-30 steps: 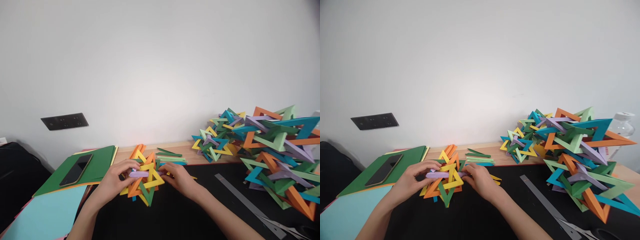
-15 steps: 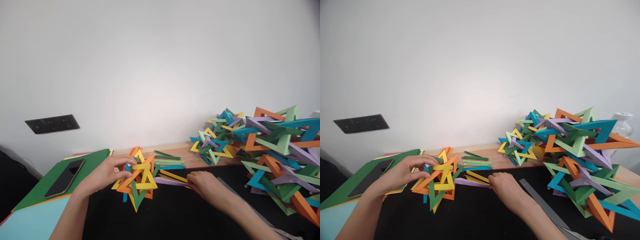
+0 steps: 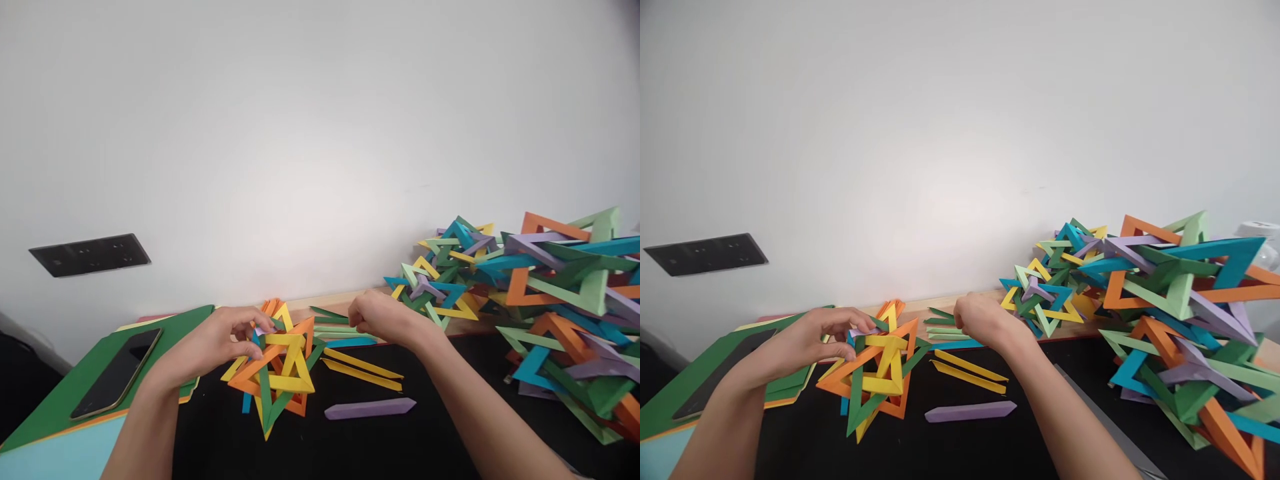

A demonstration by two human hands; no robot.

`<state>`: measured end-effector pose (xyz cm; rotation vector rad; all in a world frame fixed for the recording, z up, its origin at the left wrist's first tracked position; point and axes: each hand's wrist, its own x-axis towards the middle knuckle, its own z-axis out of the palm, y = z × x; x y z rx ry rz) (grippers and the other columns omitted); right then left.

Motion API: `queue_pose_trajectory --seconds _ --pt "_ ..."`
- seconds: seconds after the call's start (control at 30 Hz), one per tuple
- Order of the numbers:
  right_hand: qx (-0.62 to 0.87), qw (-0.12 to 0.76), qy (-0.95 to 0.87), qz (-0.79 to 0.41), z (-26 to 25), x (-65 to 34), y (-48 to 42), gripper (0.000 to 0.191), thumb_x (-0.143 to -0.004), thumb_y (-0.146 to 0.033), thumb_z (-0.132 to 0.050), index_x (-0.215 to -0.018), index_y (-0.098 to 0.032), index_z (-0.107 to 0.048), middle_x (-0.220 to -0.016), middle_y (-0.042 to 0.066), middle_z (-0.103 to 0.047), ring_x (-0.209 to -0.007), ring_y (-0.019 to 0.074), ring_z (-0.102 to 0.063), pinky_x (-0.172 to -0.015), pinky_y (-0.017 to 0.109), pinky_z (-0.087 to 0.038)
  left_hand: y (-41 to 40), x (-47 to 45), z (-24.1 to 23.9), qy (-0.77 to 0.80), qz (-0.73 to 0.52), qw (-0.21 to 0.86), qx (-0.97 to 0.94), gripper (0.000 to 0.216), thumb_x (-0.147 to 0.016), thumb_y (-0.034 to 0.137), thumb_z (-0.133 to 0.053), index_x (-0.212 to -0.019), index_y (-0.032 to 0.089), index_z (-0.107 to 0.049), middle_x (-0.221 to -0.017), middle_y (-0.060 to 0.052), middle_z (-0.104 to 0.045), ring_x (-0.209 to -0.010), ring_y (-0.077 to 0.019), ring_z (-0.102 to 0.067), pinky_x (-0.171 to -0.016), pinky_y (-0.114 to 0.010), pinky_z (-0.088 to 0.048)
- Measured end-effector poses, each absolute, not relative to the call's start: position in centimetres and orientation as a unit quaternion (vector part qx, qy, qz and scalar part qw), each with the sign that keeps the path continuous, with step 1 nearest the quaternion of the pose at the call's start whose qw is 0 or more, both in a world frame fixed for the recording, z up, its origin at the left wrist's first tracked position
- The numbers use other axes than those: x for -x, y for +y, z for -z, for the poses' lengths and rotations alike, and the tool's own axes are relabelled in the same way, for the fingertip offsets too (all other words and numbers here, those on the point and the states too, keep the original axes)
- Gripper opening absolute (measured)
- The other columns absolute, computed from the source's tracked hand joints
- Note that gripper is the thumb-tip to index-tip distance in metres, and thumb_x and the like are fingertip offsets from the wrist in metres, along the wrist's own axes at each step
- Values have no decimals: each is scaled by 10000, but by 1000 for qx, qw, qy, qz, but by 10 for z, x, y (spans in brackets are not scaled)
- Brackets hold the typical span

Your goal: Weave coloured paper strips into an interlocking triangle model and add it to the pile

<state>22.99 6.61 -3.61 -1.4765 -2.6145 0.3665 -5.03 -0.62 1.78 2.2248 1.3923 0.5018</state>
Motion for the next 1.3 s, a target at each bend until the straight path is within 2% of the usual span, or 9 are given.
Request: queue_pose_trajectory --seconds 0.17,0.33,0.5,0.77,1.1,1.3 --pt "491 66 -863 -93 58 -226 93 232 -665 -12 -543 -699 -155 -723 -673 81 -685 -614 172 -599 -540 243 -308 -1 55 -16 494 -169 227 -822 174 -744 216 -663 -911 259 -694 -987 -34 -700 -703 -167 -622 -606 -237 -519" --pt "497 74 -862 -70 81 -221 108 224 -720 -45 -516 -740 -143 -716 -718 98 -685 -682 192 -601 -567 253 -299 0 58 -17 498 -161 213 -825 201 -748 222 -675 -940 276 -703 -1034 -28 -699 -762 -181 -644 -669 -255 -532" --pt "462 68 -881 -78 87 -211 100 194 -743 -88 -528 -751 -177 -701 -716 47 -675 -660 153 -581 -551 225 -294 1 59 -14 502 -174 224 -817 177 -750 236 -680 -922 275 -701 -1050 -29 -684 -750 -176 -629 -666 -263 -534" --pt "482 35 -875 -44 92 -201 96 210 -735 -29 -485 -667 -142 -647 -657 66 -628 -581 157 -540 -507 253 -209 -3 50 -17 518 -167 259 -798 205 -760 230 -660 -960 266 -683 -1024 -23 -656 -710 -157 -564 -656 -276 -502" --pt "481 -1 -876 -44 103 -198 98 238 -762 -21 -449 -727 -138 -654 -736 91 -660 -658 194 -594 -549 246 -280 -4 45 -20 540 -165 292 -772 183 -761 205 -662 -927 281 -675 -1041 18 -639 -714 -134 -523 -666 -257 -449" --pt "490 34 -868 -69 95 -206 97 228 -797 -23 -416 -757 -116 -620 -859 157 -664 -782 228 -613 -601 261 -339 -4 43 -21 539 -162 291 -774 177 -773 216 -645 -934 280 -681 -1049 8 -634 -733 -141 -524 -673 -263 -445"
